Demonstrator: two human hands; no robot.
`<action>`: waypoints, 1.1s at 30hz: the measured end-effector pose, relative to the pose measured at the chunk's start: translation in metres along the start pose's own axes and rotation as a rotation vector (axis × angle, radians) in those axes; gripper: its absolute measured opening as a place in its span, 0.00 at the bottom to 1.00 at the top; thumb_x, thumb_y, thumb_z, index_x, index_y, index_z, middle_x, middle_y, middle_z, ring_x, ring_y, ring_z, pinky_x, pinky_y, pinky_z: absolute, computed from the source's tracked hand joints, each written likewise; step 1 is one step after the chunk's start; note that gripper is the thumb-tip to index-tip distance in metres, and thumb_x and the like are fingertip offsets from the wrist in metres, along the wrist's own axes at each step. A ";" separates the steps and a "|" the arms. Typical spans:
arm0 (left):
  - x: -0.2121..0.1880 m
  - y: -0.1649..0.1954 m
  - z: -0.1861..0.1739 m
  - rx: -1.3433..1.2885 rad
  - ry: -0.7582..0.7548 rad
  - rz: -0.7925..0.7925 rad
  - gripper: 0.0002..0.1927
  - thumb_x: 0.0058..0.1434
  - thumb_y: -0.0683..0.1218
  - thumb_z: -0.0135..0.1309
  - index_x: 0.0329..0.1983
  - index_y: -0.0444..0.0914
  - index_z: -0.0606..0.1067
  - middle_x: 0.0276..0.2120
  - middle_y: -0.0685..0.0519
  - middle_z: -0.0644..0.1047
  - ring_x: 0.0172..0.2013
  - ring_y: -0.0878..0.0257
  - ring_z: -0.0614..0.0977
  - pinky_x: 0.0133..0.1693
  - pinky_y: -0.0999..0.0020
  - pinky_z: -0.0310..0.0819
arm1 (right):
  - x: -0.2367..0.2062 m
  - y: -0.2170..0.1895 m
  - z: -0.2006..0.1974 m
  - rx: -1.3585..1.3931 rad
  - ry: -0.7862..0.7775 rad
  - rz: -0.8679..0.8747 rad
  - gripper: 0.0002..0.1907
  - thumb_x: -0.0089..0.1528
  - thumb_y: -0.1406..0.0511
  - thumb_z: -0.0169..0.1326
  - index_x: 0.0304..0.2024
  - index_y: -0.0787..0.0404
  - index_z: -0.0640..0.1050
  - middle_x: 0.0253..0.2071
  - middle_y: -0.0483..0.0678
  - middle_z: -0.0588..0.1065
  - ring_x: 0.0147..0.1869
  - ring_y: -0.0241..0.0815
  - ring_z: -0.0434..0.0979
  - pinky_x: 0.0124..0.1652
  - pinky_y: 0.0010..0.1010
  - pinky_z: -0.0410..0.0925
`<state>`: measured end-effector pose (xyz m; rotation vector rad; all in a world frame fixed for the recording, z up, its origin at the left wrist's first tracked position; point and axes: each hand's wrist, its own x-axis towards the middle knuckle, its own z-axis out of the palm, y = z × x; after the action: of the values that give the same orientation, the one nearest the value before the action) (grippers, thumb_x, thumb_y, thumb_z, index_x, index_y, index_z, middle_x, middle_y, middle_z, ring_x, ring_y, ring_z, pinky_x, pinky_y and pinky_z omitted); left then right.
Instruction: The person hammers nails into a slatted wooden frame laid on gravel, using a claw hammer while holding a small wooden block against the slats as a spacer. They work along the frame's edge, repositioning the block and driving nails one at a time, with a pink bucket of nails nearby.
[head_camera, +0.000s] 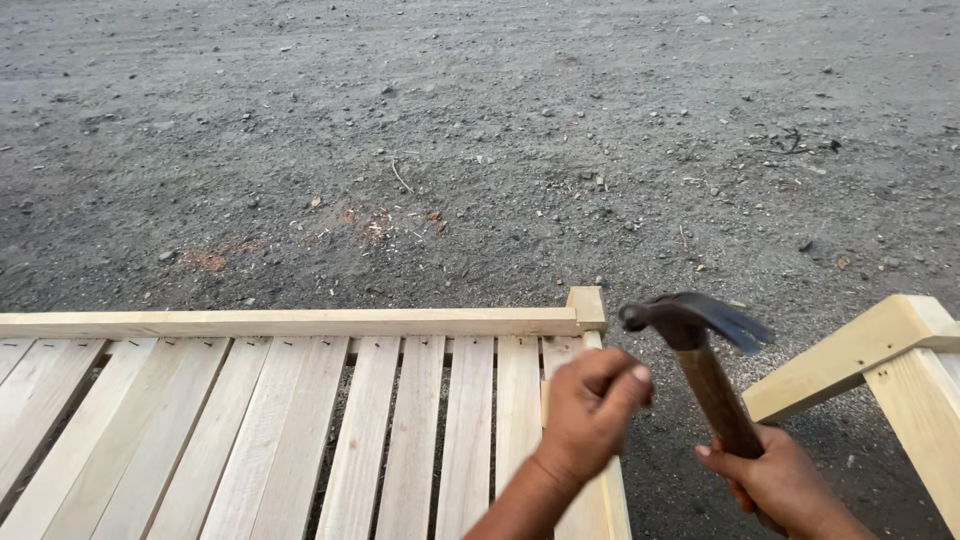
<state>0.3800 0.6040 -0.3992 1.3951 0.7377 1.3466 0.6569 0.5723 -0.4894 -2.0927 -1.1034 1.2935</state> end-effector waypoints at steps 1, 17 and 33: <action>-0.002 0.000 0.003 0.047 0.009 -0.005 0.15 0.68 0.51 0.53 0.29 0.36 0.76 0.25 0.52 0.77 0.29 0.62 0.78 0.34 0.64 0.73 | 0.006 0.004 0.005 -0.019 0.006 0.019 0.17 0.58 0.61 0.68 0.34 0.68 0.76 0.14 0.48 0.67 0.14 0.42 0.65 0.18 0.37 0.58; 0.003 -0.012 0.019 0.107 -0.017 -0.109 0.14 0.66 0.48 0.52 0.25 0.38 0.74 0.23 0.56 0.75 0.25 0.68 0.75 0.31 0.67 0.73 | 0.039 0.019 0.047 -0.515 -0.012 -0.004 0.30 0.50 0.55 0.71 0.55 0.51 0.81 0.35 0.49 0.81 0.41 0.45 0.83 0.45 0.38 0.75; -0.010 -0.011 -0.053 -0.207 0.034 -0.176 0.15 0.66 0.46 0.51 0.24 0.35 0.73 0.21 0.57 0.74 0.22 0.71 0.70 0.25 0.73 0.67 | 0.035 0.017 0.052 -0.569 -0.094 0.053 0.23 0.54 0.55 0.69 0.48 0.57 0.82 0.26 0.50 0.79 0.30 0.43 0.79 0.37 0.40 0.69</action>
<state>0.3292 0.6113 -0.4199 1.1206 0.7049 1.2718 0.6262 0.5886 -0.5444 -2.4890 -1.6168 1.2088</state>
